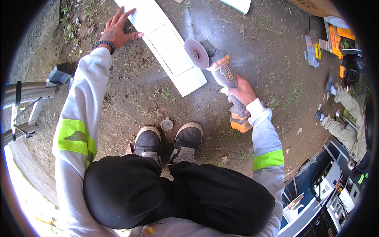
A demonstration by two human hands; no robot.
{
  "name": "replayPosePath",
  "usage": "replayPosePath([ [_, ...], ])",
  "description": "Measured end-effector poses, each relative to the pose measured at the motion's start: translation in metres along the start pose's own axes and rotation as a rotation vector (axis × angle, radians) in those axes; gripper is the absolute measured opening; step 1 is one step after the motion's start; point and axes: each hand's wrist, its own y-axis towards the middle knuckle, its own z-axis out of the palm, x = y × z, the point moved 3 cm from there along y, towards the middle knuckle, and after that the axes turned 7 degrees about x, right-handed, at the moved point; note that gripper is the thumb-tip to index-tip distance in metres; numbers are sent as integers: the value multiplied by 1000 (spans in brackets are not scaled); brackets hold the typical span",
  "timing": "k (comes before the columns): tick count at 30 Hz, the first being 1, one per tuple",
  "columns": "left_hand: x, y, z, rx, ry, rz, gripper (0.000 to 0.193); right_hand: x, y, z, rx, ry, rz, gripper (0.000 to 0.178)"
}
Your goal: The person measures and marks a white plastic trim piece using a ruler and pencil, then uses an angle grinder to cut the trim along the marked lines. The person handles the trim piece and the grinder throughout the process.
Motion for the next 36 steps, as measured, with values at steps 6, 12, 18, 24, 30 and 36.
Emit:
replayPosePath([
  [6,-2,0,-2,1,3,-3,110,0,-1,0,3,7,6,47],
  [12,-1,0,0,-16,14,14,110,-1,-1,-1,9,-2,5,47],
  [18,-1,0,-1,10,37,9,110,-2,-1,-1,14,-4,0,47],
  [24,-1,0,-2,-2,24,13,109,-3,-1,-1,23,12,0,48],
  [30,-1,-1,-1,18,4,-6,110,-1,-4,-1,19,36,-5,47],
  [36,-3,2,-7,86,-12,-6,108,4,-37,-6,-66,164,-53,44],
])
